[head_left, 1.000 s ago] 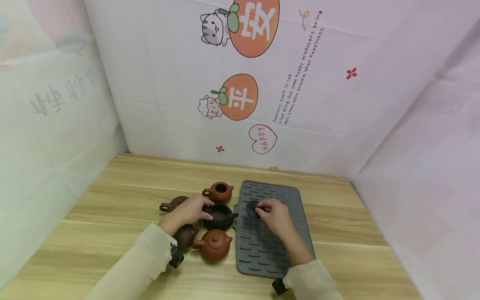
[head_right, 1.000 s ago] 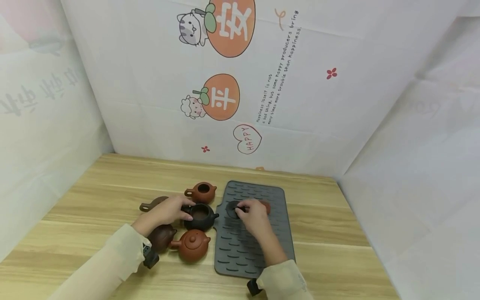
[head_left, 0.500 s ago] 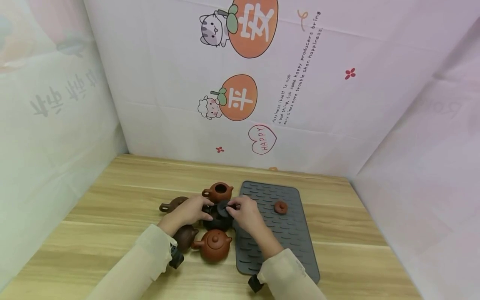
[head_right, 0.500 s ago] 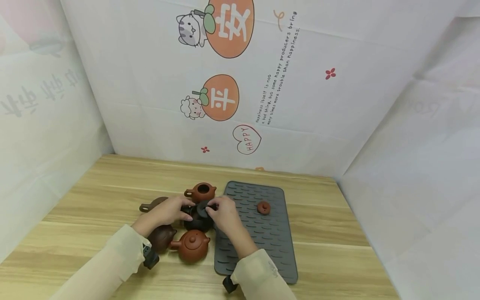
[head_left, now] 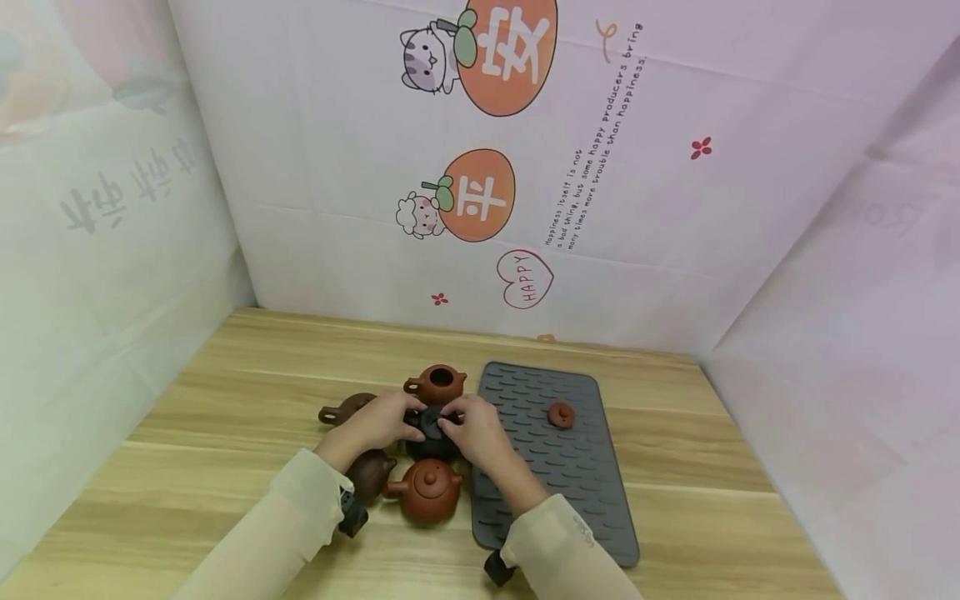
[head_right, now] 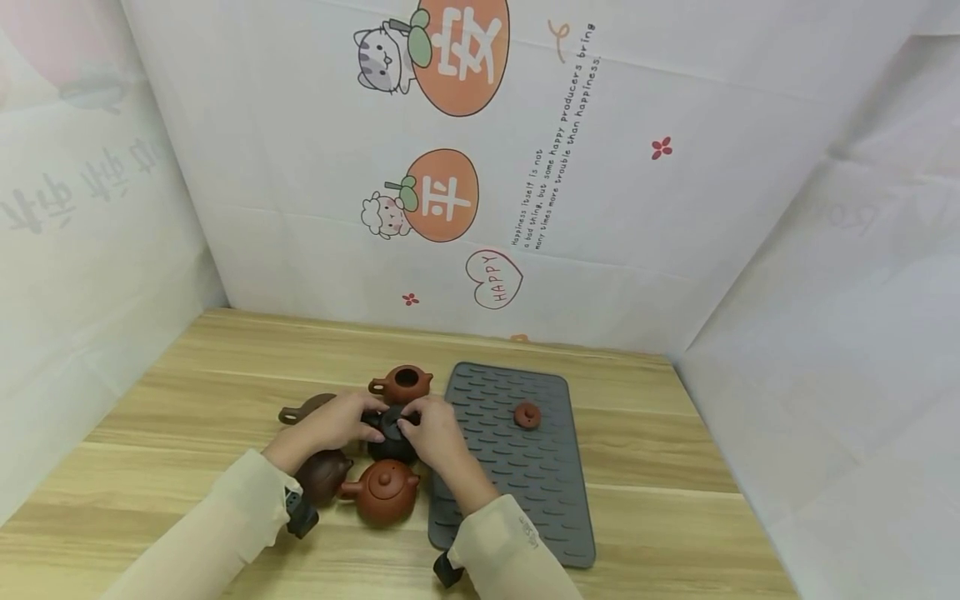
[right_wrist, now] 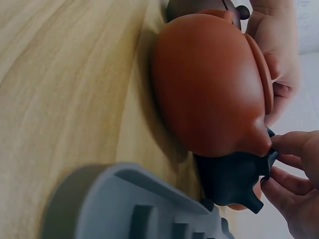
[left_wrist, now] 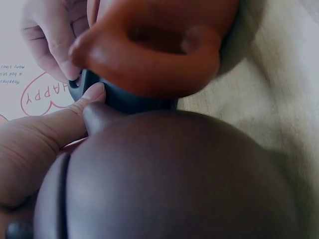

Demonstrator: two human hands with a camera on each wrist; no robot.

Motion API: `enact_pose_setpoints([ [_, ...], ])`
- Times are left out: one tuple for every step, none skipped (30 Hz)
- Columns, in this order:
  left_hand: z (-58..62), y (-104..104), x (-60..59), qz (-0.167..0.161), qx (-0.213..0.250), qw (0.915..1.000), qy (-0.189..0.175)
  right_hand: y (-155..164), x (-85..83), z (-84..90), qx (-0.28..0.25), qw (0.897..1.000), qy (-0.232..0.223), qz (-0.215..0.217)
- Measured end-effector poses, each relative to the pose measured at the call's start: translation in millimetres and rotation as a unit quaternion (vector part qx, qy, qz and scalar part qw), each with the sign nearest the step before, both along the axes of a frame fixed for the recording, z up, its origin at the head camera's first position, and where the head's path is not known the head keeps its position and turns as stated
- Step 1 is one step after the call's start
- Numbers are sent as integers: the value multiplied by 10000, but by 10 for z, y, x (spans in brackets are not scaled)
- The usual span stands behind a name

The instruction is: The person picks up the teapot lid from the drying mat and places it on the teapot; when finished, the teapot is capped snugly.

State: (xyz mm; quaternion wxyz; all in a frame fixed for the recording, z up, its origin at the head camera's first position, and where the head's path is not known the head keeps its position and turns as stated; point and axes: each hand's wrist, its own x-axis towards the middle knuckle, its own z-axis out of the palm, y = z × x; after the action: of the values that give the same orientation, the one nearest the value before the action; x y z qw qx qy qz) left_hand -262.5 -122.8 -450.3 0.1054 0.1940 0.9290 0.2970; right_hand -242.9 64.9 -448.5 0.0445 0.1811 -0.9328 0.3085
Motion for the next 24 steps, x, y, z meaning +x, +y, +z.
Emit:
enact_pose_setpoints([
  [1,-1,-2,3,0,10000,-18,-2,-1,-7,12,10000,-14,-16],
  [4,-3,-2,-3,6,10000,-22,-3,-5,-14,21,10000,-41,-29],
  [6,-6,-4,-25,8,10000,-7,-5,-8,-21,36,10000,-53,-43],
  [12,-7,-3,-35,4,10000,-10,-6,-12,-29,56,10000,-58,-52],
  [17,-9,-5,-47,9,10000,-14,-8,-17,-35,69,9999,-70,-61],
  [24,-8,-4,-45,14,10000,-50,-9,-22,-39,83,9999,-80,-64],
  [32,-8,-4,-69,11,9999,-74,-10,-25,-42,93,9999,-82,-64],
  [40,-8,-4,-89,4,9999,-94,-9,-31,-49,111,9999,-70,-46],
  [50,-8,-3,-101,-6,9999,-125,-6,-32,-51,121,9999,-62,-27],
  [62,-6,-2,-103,-17,9998,-167,1,-32,-52,105,9999,-71,4],
  [76,-7,-1,-111,-18,9997,-205,15,-29,-49,83,9999,-94,36],
  [94,-6,3,-130,-27,9997,-223,36,-26,-47,52,9999,-102,74],
  [113,-5,4,-154,-53,9996,-215,65,-21,-44,10,9999,-139,101],
  [137,-5,7,-175,-54,9996,-197,104,-17,-40,-54,9997,-173,135],
  [162,-7,8,-188,-38,9997,-175,150,-8,-29,-115,9996,-211,131],
  [191,-8,7,-192,2,9997,-156,205,-5,-25,-167,9995,-223,122],
  [224,-10,4,-185,79,9997,-134,267,-5,-22,-207,9995,-220,68],
  [258,-14,-3,-199,131,9997,-74,333,-8,-22,-230,9996,-188,11],
  [291,-18,-15,-205,182,9996,-25,400,-15,-20,-240,9995,-169,-66],
  [320,-22,-31,-206,238,9995,32,466,-23,-19,-264,9994,-145,-146],
  [346,-26,-52,-202,268,9994,92,533,-34,-22,-261,9993,-111,-232],
  [367,-30,-78,-217,265,9993,180,596,-45,-25,-272,9991,-90,-315],
  [384,-33,-107,-226,250,9991,260,656,-57,-26,-292,9987,-93,-406],
  [392,-35,-140,-245,198,9989,333,714,-70,-28,-306,9984,-83,-473],
])
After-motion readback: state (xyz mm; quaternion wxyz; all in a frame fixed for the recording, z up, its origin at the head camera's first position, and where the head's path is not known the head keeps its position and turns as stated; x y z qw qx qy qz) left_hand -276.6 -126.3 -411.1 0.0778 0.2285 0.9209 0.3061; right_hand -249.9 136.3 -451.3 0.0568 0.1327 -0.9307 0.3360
